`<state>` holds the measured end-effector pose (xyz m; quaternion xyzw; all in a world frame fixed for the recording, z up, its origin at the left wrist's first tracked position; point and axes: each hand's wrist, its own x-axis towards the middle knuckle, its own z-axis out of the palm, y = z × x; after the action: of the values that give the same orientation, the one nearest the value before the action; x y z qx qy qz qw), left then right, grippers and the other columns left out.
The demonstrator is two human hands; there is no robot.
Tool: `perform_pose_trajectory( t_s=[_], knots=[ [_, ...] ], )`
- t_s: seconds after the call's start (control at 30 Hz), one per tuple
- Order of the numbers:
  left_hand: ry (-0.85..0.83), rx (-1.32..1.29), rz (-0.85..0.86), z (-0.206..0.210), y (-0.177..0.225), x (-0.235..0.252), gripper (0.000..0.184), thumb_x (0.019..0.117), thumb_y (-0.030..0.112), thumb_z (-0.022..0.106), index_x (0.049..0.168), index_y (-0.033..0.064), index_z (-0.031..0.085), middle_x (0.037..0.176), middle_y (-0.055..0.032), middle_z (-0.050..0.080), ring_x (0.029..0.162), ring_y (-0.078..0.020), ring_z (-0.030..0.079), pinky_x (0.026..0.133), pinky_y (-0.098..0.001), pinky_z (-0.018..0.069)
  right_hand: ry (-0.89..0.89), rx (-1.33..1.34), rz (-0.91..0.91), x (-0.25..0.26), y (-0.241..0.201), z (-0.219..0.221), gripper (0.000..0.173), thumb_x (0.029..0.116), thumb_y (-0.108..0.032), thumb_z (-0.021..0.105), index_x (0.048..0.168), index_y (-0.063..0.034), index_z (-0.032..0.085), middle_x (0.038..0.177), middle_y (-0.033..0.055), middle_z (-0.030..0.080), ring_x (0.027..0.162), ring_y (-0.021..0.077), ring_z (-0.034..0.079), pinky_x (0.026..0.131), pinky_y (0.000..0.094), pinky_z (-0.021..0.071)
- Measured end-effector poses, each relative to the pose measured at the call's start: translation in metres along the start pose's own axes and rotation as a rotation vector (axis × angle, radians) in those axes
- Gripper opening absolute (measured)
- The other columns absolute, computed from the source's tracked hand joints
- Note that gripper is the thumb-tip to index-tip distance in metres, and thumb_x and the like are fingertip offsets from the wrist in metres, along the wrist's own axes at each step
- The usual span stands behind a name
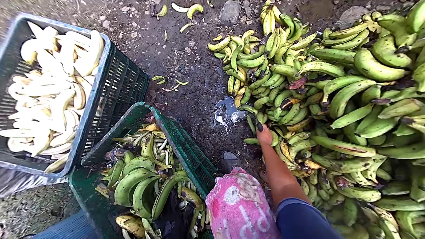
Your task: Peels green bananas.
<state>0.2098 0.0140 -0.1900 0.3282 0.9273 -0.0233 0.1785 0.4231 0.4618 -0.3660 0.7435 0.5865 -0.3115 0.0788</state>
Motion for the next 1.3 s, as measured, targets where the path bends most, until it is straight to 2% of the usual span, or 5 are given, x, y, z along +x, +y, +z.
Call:
perform_pose_trajectory(
  t_s=[0.5,0.77,0.93,1.07,1.3],
  knots=[
    [-0.237,-0.507,0.195,-0.097,-0.015,-0.013,0.064,0.1025,0.061,0.04,0.155,0.0255,0.044,0.155,-0.0042,0.05,0.142,-0.022,0.047,0.117,-0.0531,0.0379,-0.086,0.341,-0.978,-0.234,-0.193,-0.161,0.035,0.0984,-0.021,0.071,0.128,-0.0024,0.064,0.117,0.0247,0.069,0.108,0.042,0.068,0.094,0.0665,0.051],
    [0.045,-1.924,0.013,-0.155,-0.001,-0.016,0.044,0.11,0.034,0.04,0.147,0.0122,0.045,0.125,-0.0123,0.065,0.103,-0.0228,0.067,0.084,-0.0393,0.0581,-0.015,0.248,-1.648,-0.409,-0.192,-0.105,0.025,0.0828,-0.001,0.075,0.107,-0.0011,0.072,0.128,0.0179,0.067,0.116,0.0385,0.064,0.1,0.058,0.052],
    [0.192,-2.016,-0.157,-0.127,-0.003,-0.015,0.044,0.1047,0.038,0.055,0.138,0.0094,0.053,0.114,-0.0128,0.066,0.096,-0.0232,0.067,0.08,-0.0426,0.0584,-0.278,0.233,-1.273,-0.426,-0.145,-0.028,0.033,0.0935,-0.018,0.072,0.123,-0.0014,0.069,0.133,0.0175,0.066,0.127,0.0348,0.06,0.111,0.0554,0.0451],
    [0.306,-1.769,-0.257,-0.106,0.011,-0.031,0.049,0.1042,0.032,0.059,0.141,0.0006,0.048,0.119,-0.0169,0.065,0.098,-0.022,0.068,0.082,-0.0395,0.0593,-0.409,0.509,-0.895,-0.413,-0.159,-0.014,0.033,0.0974,-0.018,0.07,0.122,0.0017,0.061,0.103,0.0196,0.068,0.093,0.0294,0.066,0.087,0.0511,0.0542],
    [0.458,-1.582,-0.04,-0.104,-0.007,-0.06,0.04,0.0962,0.011,0.06,0.133,-0.0042,0.055,0.118,-0.0133,0.067,0.106,-0.0153,0.065,0.094,-0.0328,0.054,-0.44,0.921,-0.484,-0.367,-0.211,-0.052,0.04,0.1019,-0.02,0.065,0.136,-0.004,0.05,0.114,0.0161,0.061,0.085,0.0225,0.063,0.073,0.0401,0.0557]
  ],
)
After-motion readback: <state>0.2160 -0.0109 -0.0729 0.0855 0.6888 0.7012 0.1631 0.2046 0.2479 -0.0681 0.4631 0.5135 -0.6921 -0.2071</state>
